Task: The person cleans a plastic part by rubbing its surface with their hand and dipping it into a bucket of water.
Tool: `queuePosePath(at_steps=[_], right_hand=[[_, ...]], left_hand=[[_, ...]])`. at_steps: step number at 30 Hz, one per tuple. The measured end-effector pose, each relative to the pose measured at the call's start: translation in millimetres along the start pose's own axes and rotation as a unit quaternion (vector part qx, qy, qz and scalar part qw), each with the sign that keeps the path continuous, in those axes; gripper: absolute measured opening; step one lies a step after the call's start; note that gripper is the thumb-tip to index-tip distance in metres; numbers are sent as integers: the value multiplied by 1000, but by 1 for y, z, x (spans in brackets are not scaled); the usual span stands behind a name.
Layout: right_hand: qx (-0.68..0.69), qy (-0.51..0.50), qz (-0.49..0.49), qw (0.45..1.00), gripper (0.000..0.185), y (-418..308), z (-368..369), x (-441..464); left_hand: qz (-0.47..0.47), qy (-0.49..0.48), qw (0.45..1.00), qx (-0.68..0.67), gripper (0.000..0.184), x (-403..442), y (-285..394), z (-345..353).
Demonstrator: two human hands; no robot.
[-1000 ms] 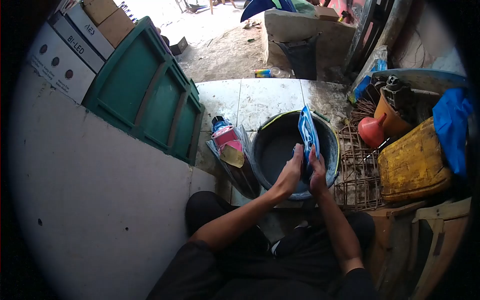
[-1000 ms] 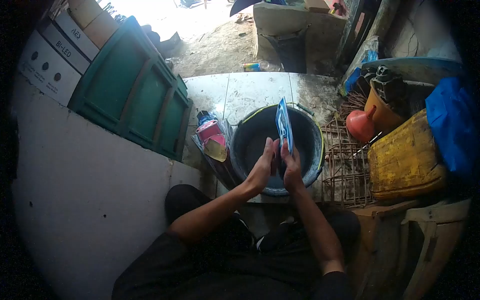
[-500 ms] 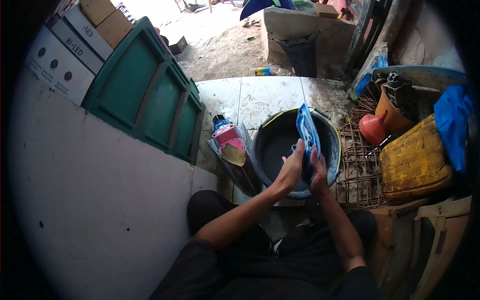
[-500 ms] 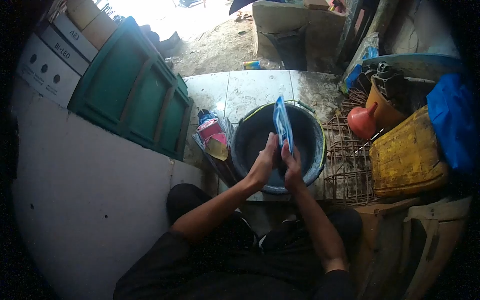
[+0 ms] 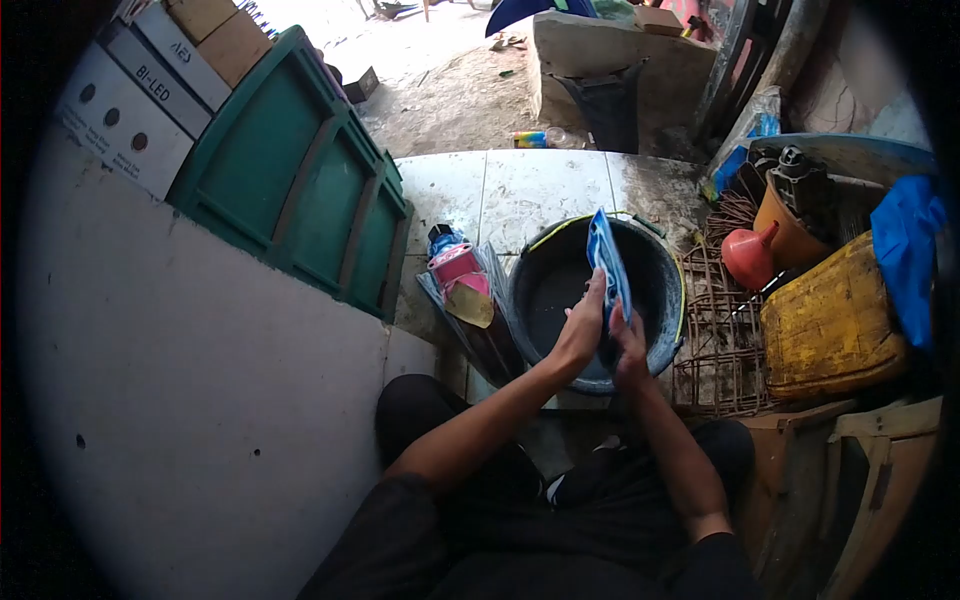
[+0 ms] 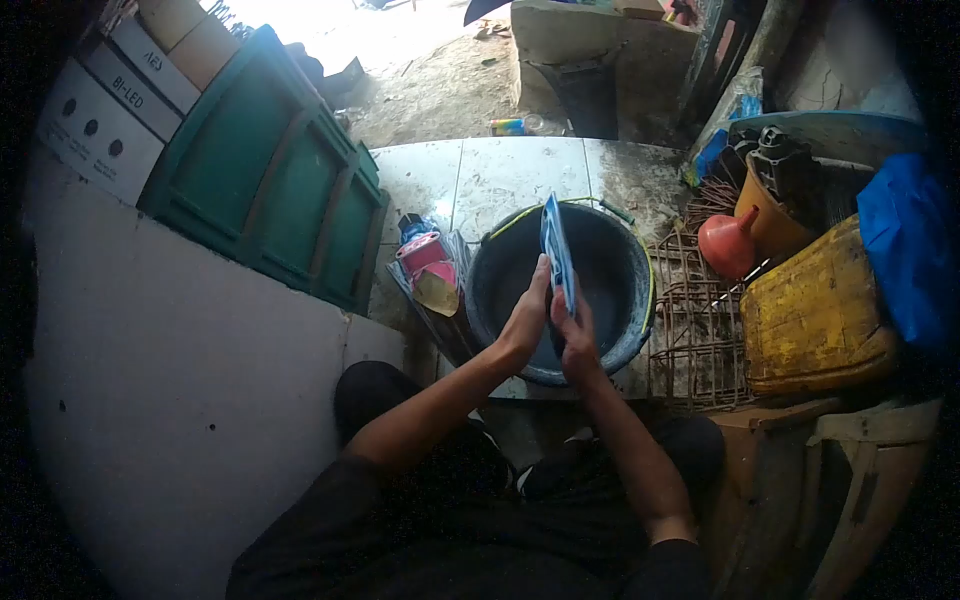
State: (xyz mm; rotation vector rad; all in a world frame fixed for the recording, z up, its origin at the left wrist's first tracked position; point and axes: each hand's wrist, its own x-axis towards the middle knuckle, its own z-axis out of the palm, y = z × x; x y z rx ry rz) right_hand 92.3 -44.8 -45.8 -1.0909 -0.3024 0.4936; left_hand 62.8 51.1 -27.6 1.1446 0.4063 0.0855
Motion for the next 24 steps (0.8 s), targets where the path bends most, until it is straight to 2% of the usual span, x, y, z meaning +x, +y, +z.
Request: queuePosePath(at_steps=[2,3,4,5,7,8,10,12,13,14,15,16,17,19,20,21,23,24], right_hand=[[14,-2,29,999,41,-6,-17,7],[29,3,58,998,45,-9,-25,10],[103,-8,95,990,48,-18,-22,9],[103,-4,96,990,48,-16,-16,6],[-62,-39,21,997,46,-10,0,-2],[-116,-44,22,992,46,-20,6,-3],[-118,-51,22,992,49,-24,-1,5],[-117,-64,60,989,52,-23,-7,4],[-111,-71,91,987,53,-19,-8,1],[-161,-79,22,983,52,-18,0,-1],[-141,-84,18,986,51,-19,1,1],[-120,-88,14,989,51,-20,1,3],[-120,-86,8,989,51,-25,-2,6],[-115,-75,51,989,50,-29,-5,2],[-134,-83,40,987,49,-28,-3,1],[-153,-91,29,984,47,-26,-1,0],[-37,-53,75,995,44,-31,0,5],[-40,-50,61,996,44,-33,1,4]], left_hand=[[-5,18,999,33,67,-9,-6,5],[28,39,996,69,68,-9,-9,7],[59,63,990,107,70,-10,-10,9],[88,90,981,146,71,-11,-10,12],[-48,-57,997,-29,75,6,6,-12],[-48,-56,997,-29,75,4,-3,-8],[40,60,997,5,68,7,-32,8],[-23,-69,997,24,77,-16,20,0],[-40,-48,998,-8,78,-4,17,-9],[-44,-42,998,-28,78,-2,17,-11],[-45,-39,997,-47,78,0,16,-11],[5,13,1000,1,82,-1,-3,-3],[24,17,999,27,84,-3,-3,-3],[60,27,995,78,88,-7,-5,-3],[26,-52,997,54,87,3,0,-17],[-6,-73,997,20,86,5,1,-20],[22,-27,997,75,86,-5,-1,-4],[56,10,989,136,85,-13,-1,7]])
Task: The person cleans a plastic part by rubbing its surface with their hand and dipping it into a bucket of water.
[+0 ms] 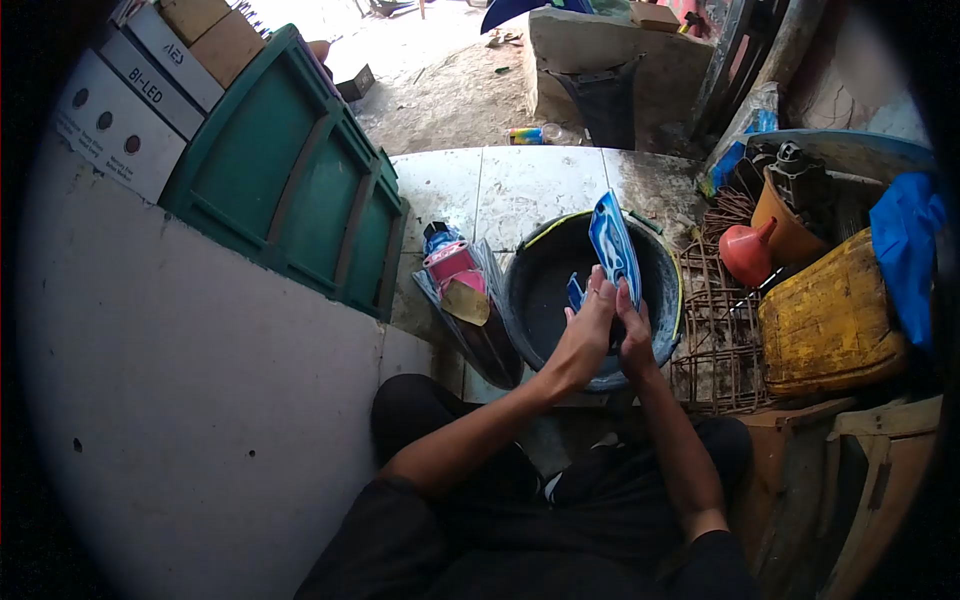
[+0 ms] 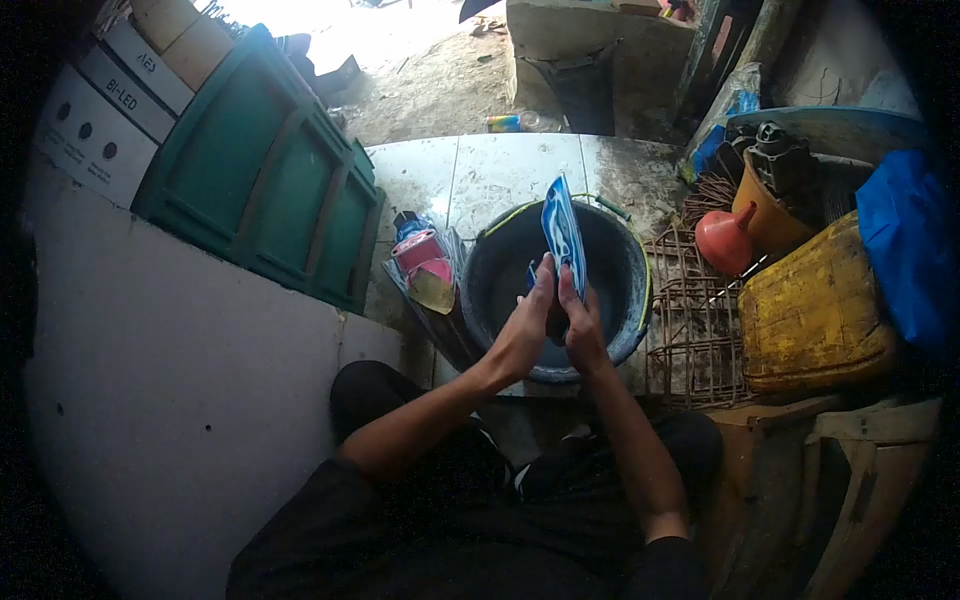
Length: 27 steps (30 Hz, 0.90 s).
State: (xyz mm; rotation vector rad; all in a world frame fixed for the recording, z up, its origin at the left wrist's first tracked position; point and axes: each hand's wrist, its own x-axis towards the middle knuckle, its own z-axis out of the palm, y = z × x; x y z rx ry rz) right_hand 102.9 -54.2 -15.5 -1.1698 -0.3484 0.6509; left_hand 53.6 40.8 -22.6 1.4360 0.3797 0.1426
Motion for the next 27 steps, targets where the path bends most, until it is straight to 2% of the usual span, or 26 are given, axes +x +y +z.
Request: queuePosePath(at_steps=[1,2,5,6,9,10,11,13,14,15,16,17,19,22,26,27], right_hand=[[-4,4,-14,1000,45,-2,1,-1],[-22,0,-19,1000,44,4,4,-4],[-72,3,-29,997,42,5,7,-3],[-66,5,-28,997,42,-3,6,-3],[-70,-12,-4,997,44,10,0,-1],[-77,-1,-24,997,45,13,3,0],[-25,3,-13,1000,45,12,3,3],[26,15,-4,1000,45,4,8,7],[41,23,3,999,45,0,12,2],[55,30,14,998,45,-1,11,-4],[10,15,-3,1000,47,12,4,-2],[-34,1,-21,999,50,17,3,0],[10,-43,-22,999,52,4,3,0],[7,-20,-47,999,54,13,-9,5],[25,29,-12,999,58,19,0,0],[82,29,4,996,58,15,-3,2]], left_hand=[[25,19,997,64,85,-13,21,2],[-43,-50,997,-44,85,1,9,-9],[-77,-88,989,-95,85,12,-5,-15],[-47,-42,995,-72,86,6,-11,-4],[-99,-100,979,-146,92,12,3,-22],[-72,-100,982,-143,89,14,4,-23],[-46,-103,984,-138,87,13,4,-21],[-2,7,997,71,83,-15,17,4],[-16,-47,994,101,82,-16,21,2],[-4,-38,998,40,82,-6,8,-2],[-20,-65,997,-30,83,11,-5,-15],[-23,-50,998,-38,85,9,-1,-13],[-29,-40,998,-49,87,6,3,-10],[-13,-59,998,-17,83,13,3,-10],[23,-90,995,48,78,2,10,-7],[38,-102,991,72,77,-3,15,-5]])
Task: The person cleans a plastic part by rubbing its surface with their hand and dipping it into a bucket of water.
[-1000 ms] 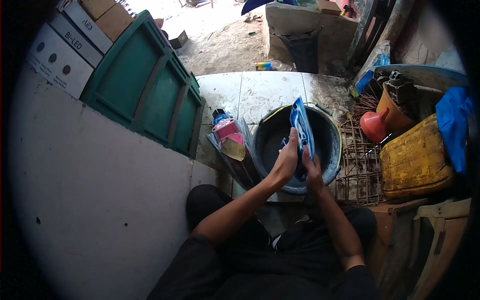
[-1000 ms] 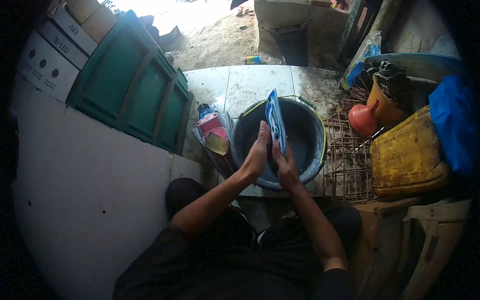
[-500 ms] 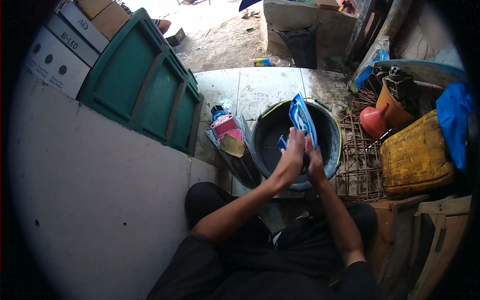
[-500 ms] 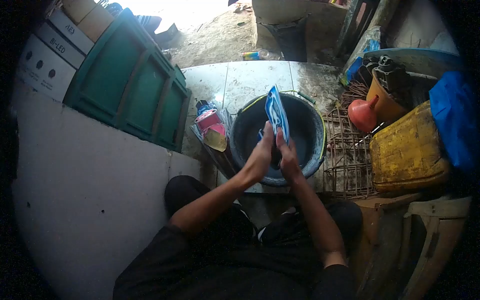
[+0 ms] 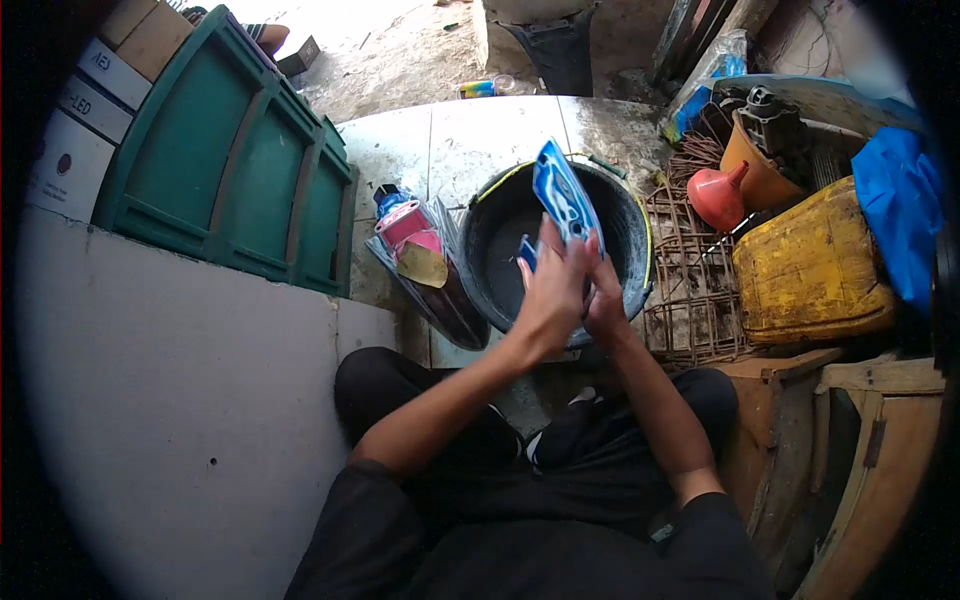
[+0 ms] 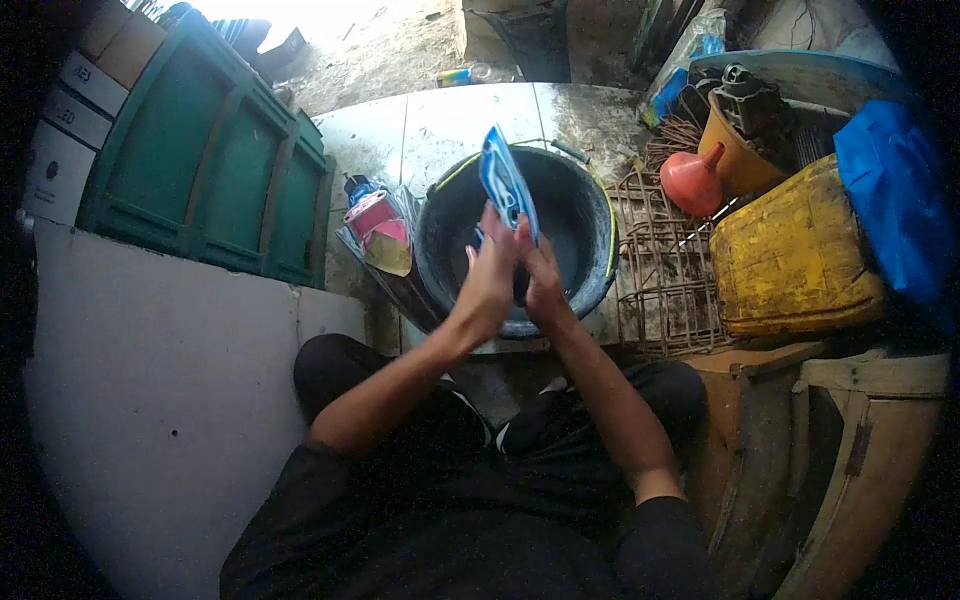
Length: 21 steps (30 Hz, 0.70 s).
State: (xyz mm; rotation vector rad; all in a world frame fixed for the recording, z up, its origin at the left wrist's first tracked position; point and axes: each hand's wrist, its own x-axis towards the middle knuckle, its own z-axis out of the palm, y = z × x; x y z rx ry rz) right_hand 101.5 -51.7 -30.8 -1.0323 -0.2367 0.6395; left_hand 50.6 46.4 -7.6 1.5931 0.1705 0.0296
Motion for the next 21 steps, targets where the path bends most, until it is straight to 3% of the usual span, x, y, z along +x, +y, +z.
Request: queuePosePath(at_steps=[2,3,4,5,7,8,10,11,12,14,16,18,20,21], right_hand=[[112,5,38,993,58,-5,-7,2],[141,5,41,989,58,7,-15,5],[138,9,48,989,58,2,-9,-1],[95,-2,33,995,58,-10,7,-9],[-35,22,-61,997,58,0,2,0],[-36,19,-66,997,58,-11,1,3],[125,29,19,992,57,-28,-2,-2],[144,15,7,989,55,-18,-11,5],[140,20,15,990,55,-10,-20,2],[177,10,-15,984,54,-19,-5,1],[190,-18,-17,982,51,-26,-11,5],[234,-22,-20,972,52,-31,-16,3],[207,-1,-18,978,63,-29,-14,3],[200,28,-21,979,64,-34,-7,2]], left_hand=[[60,120,977,164,67,-23,-2,28],[80,124,959,244,59,-15,-17,28],[19,43,978,203,52,-8,3,9],[1,66,990,123,49,3,1,3],[-19,66,976,206,46,-3,19,6],[42,93,956,276,50,-14,5,20],[78,107,959,251,53,-26,-14,36],[41,56,908,413,54,-12,-9,29],[-20,58,954,293,56,-2,-6,12],[-57,69,934,346,62,10,0,4],[22,124,938,322,68,-11,-5,24],[34,110,958,263,76,-15,-6,21],[-37,117,940,319,81,8,-6,6],[-69,125,948,284,80,10,2,4]])
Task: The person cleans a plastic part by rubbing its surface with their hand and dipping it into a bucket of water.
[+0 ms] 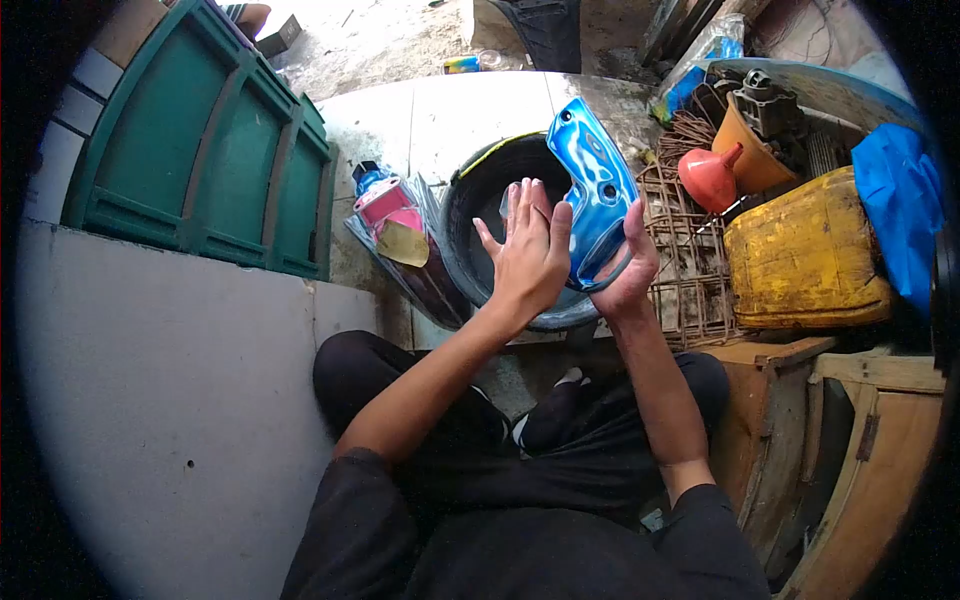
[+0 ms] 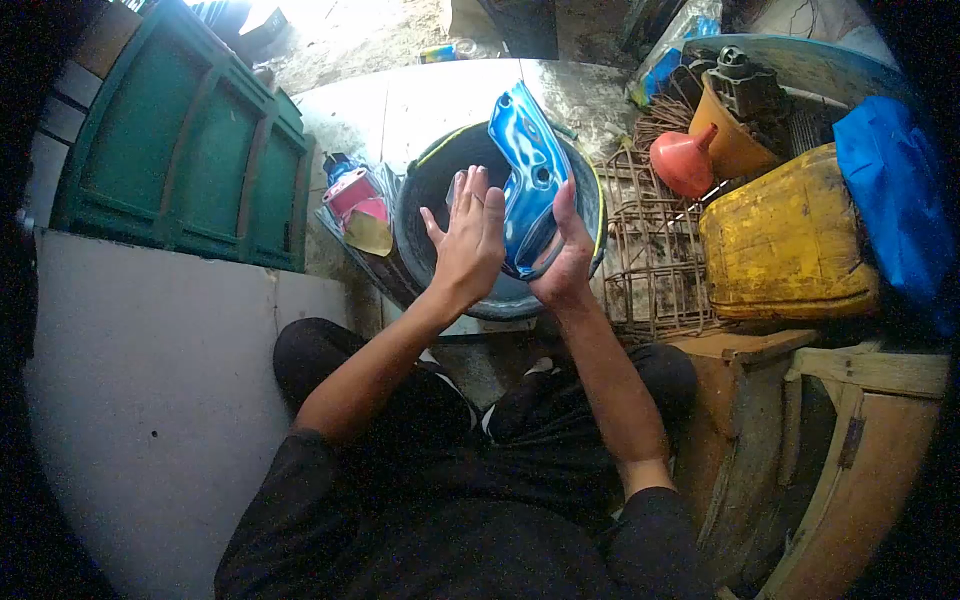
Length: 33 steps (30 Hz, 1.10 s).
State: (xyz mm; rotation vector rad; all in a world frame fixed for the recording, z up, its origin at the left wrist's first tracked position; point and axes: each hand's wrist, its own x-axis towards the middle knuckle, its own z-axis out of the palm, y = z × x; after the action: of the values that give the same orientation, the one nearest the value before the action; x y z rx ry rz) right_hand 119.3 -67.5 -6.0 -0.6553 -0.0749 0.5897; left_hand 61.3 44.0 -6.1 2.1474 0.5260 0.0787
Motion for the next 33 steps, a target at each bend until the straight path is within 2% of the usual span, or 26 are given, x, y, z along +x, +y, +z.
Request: queuePosePath(at_steps=[1,3,4,5,7,9,11,13,15,16,17,19,21,22,23,25,27,29,30,33], right_hand=[[-1,-1,-1,1000,64,-1,-3,2],[31,-12,-17,999,66,-6,-12,8],[51,-17,9,999,63,-15,-3,4],[49,-12,9,999,63,-17,-1,5],[37,-35,-21,998,65,-15,2,8],[23,-24,-25,999,67,-16,4,8],[46,-42,-24,998,69,-21,3,13],[56,-39,-31,997,70,-22,1,16],[72,-29,-33,996,73,-20,-2,14],[73,-37,-30,996,75,-21,0,14],[58,-40,-30,997,76,-22,2,13],[55,-43,-40,997,78,-24,5,14],[76,-45,-32,996,87,-31,-1,17],[86,-46,-29,995,88,-34,-3,15],[81,-48,-45,995,87,-34,-4,17],[94,-44,-44,994,82,-35,1,15],[98,-43,-37,994,81,-39,3,12],[135,-64,-16,989,80,-42,0,14],[154,-42,0,987,80,-44,0,11],[156,-32,-5,987,80,-41,-7,15]], left_hand=[[2,1,1000,0,80,-5,1,5],[110,42,993,21,74,-29,2,23],[155,55,986,1,71,-40,0,27],[154,51,987,-1,71,-33,-6,30],[78,62,994,46,71,-5,-21,32],[-3,75,997,-29,68,12,-17,13],[100,76,991,54,71,-14,-14,32],[214,55,975,38,79,-52,4,31],[183,84,975,90,76,-34,-7,33],[88,102,990,36,73,-15,-15,34],[39,146,988,35,72,2,-20,30],[49,128,990,-11,66,-6,-16,30],[183,92,978,37,64,-39,-8,36],[216,80,971,61,66,-42,-13,38],[213,74,972,60,66,-33,-17,38],[58,116,991,-21,70,2,-20,32],[44,125,990,-36,69,-3,-14,28],[255,139,957,-21,61,-32,-16,40],[291,143,945,-29,57,-37,-16,43],[236,191,952,-34,56,2,-26,33]])
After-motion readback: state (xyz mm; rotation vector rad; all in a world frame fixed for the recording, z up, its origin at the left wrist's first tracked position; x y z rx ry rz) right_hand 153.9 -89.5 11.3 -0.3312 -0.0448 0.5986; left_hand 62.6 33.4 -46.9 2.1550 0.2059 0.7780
